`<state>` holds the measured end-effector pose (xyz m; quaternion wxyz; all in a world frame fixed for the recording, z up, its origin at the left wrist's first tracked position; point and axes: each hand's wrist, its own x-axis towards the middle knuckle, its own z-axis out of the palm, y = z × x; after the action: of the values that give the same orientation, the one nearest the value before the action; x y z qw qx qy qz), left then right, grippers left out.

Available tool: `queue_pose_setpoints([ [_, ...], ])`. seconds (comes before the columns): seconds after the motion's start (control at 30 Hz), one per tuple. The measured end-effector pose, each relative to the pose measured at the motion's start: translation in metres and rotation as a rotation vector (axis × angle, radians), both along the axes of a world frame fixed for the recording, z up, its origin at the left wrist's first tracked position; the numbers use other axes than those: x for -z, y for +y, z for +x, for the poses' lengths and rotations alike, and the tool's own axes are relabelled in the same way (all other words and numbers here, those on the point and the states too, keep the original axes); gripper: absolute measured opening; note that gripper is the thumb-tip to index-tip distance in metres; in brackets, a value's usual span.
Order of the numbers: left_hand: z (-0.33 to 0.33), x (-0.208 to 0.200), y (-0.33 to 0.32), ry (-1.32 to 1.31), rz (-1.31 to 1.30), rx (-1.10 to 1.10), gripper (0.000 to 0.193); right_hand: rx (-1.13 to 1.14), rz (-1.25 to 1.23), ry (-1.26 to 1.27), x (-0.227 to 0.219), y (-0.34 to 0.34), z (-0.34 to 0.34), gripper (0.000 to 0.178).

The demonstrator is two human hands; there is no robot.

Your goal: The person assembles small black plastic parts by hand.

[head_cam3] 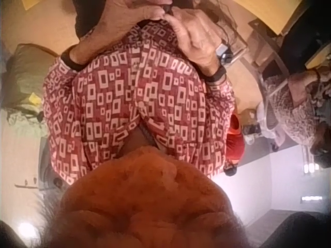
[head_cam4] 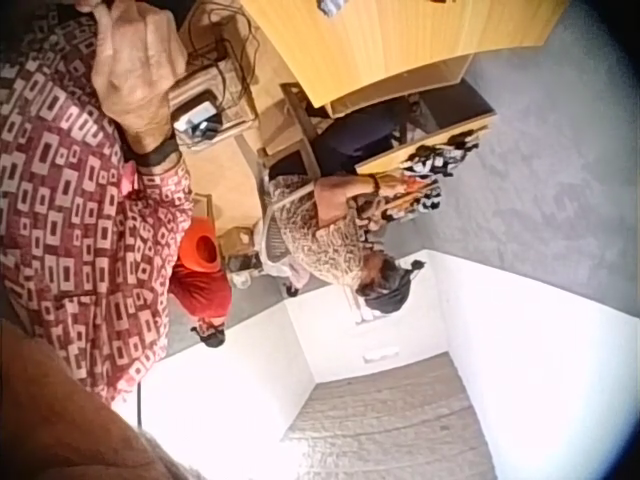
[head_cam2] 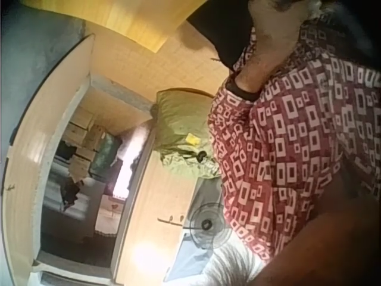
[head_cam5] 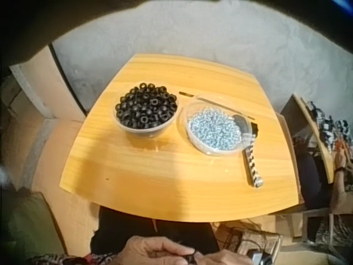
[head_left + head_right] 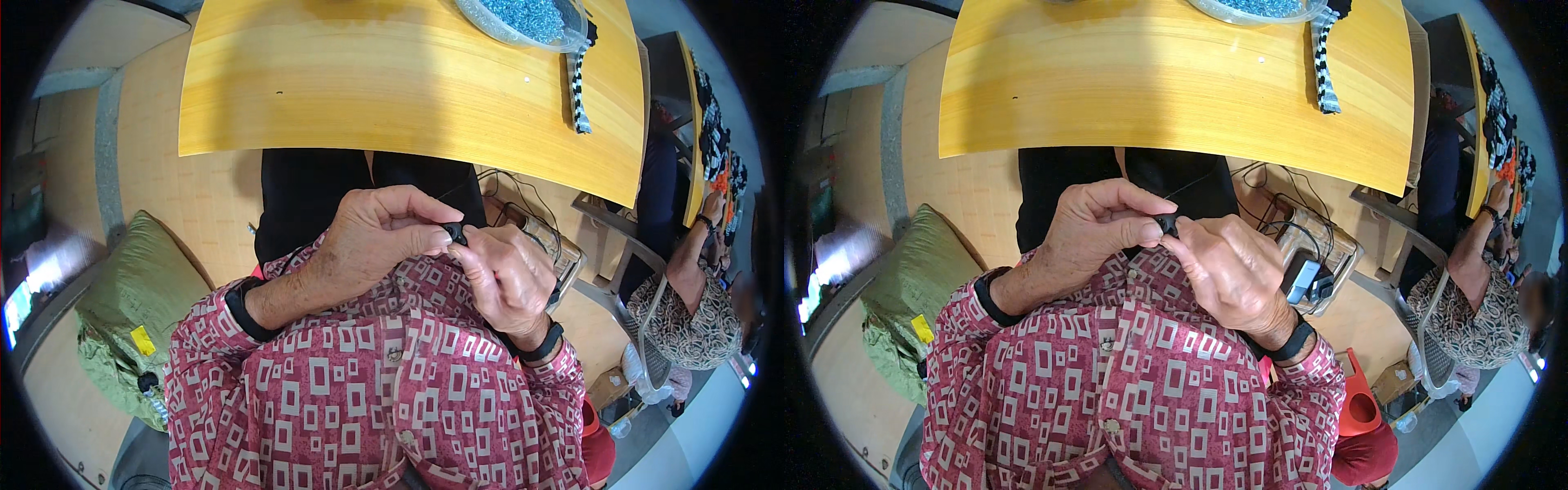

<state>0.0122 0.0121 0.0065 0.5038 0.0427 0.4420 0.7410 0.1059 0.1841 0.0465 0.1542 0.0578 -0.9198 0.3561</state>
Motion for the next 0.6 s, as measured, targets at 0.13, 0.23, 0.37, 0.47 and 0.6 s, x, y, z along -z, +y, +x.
queue_pose_setpoints([
  [0.13, -0.003, 0.0, -0.002, 0.035, -0.013, 0.05, 0.022, 0.007, -0.179, -0.08, 0.002, 0.002, 0.002, 0.017],
  [0.23, -0.003, 0.002, -0.003, 0.076, -0.043, 0.067, 0.022, -0.021, -0.272, -0.118, 0.004, 0.006, -0.003, 0.013],
  [0.37, -0.004, 0.001, -0.007, 0.089, -0.046, 0.066, 0.021, -0.065, -0.328, -0.226, 0.002, 0.009, -0.007, 0.011],
  [0.47, -0.001, 0.006, -0.01, 0.083, -0.071, 0.103, 0.019, -0.129, -0.358, -0.26, 0.01, 0.015, -0.006, 0.012],
  [0.6, -0.001, 0.005, -0.012, 0.229, -0.052, 0.149, 0.023, -0.24, -0.369, -0.326, 0.012, 0.018, -0.011, 0.019],
])
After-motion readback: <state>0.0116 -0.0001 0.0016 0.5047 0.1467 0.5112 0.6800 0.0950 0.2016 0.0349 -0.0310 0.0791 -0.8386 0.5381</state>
